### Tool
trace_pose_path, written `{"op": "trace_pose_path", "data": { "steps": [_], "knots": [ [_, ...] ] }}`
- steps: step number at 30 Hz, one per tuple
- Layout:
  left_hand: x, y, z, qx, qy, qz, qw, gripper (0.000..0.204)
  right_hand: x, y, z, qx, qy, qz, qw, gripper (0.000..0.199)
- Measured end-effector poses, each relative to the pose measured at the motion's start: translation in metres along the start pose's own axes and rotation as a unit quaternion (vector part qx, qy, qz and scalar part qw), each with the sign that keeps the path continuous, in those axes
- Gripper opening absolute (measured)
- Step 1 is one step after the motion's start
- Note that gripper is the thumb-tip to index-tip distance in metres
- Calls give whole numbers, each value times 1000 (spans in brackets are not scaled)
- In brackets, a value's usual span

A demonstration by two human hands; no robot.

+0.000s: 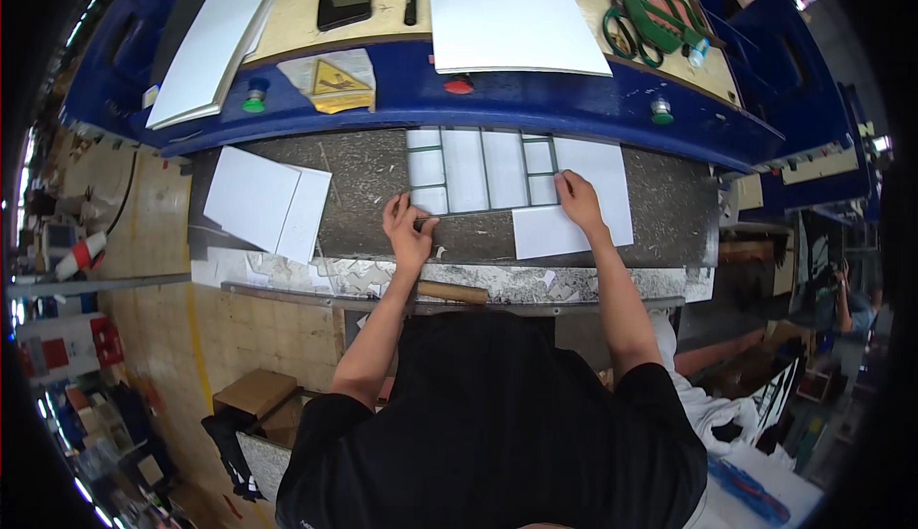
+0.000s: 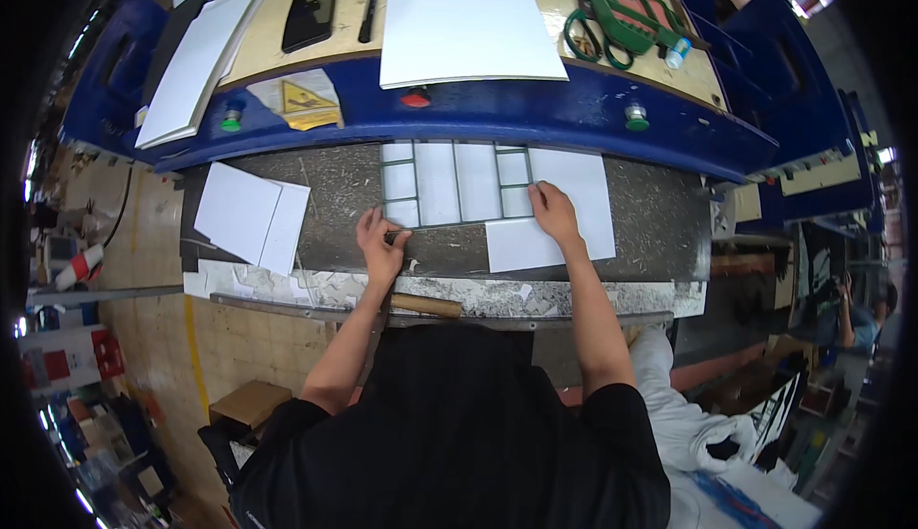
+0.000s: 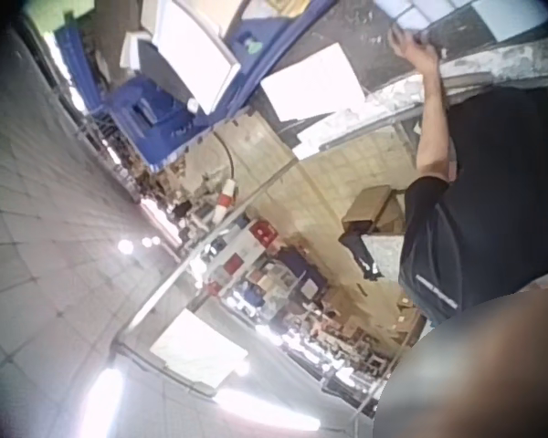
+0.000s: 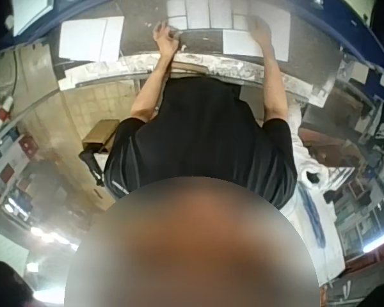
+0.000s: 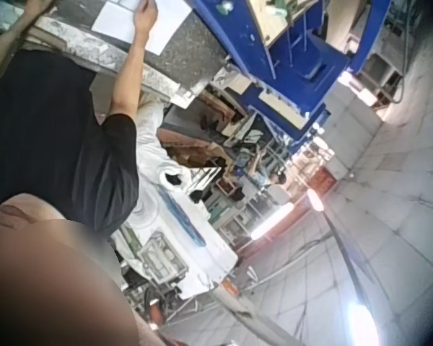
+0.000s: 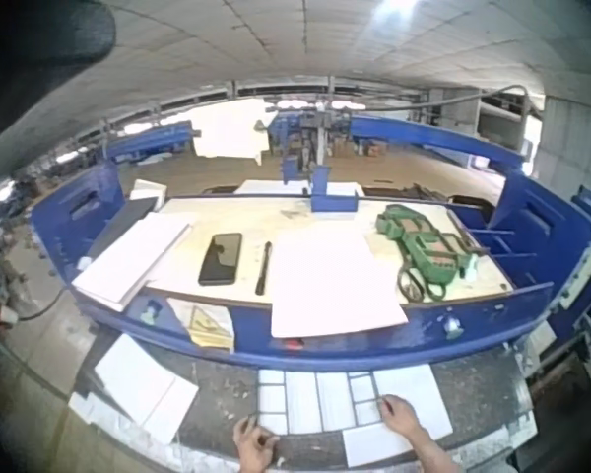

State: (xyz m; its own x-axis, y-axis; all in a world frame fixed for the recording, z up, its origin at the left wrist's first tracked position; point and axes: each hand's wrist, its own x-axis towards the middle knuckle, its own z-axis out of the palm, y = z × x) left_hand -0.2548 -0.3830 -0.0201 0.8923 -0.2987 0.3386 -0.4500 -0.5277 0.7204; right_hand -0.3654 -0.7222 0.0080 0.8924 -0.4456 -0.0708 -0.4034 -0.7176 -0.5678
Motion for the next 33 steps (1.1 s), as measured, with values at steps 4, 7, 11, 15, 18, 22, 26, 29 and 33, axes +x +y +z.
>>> {"op": "trace_pose_path", "data": {
  "steps": [4, 7, 11, 15, 18, 22, 26, 29, 33],
  "knots": [
    [-1, 1, -5, 27, -19, -37, 999, 21, -12, 46, -6, -126, 281, 44, 950, 30],
    [1, 4, -2, 17, -26, -45, 998, 21, -33, 89, -21, -146, 231, 312, 910, 51],
    [-2, 3, 2, -26, -6, -30, 999, 21, -45, 104, -32, -148, 154, 269, 939, 52],
    [0, 0, 4, -38, 10, -32, 999, 21, -31, 87, -33, -141, 126, 270, 944, 55],
    [8, -4, 3, -45, 9, -40, 998, 22, -30, 78, -32, -158, 115, 300, 934, 56],
    [22, -10, -5, -48, -7, -23, 999, 22, -41, 81, -28, -138, 108, 294, 940, 55],
    [29, -18, -14, -40, -26, -7, 999, 22, -51, 67, -30, -144, 114, 261, 948, 58],
    [29, -23, -15, -32, -38, 2, 999, 24, -46, 16, -33, -209, 153, 283, 924, 51],
    [32, -22, -12, -51, -32, 7, 998, 22, -17, -5, 12, 38, 165, 114, 979, 41]
  ]
}}
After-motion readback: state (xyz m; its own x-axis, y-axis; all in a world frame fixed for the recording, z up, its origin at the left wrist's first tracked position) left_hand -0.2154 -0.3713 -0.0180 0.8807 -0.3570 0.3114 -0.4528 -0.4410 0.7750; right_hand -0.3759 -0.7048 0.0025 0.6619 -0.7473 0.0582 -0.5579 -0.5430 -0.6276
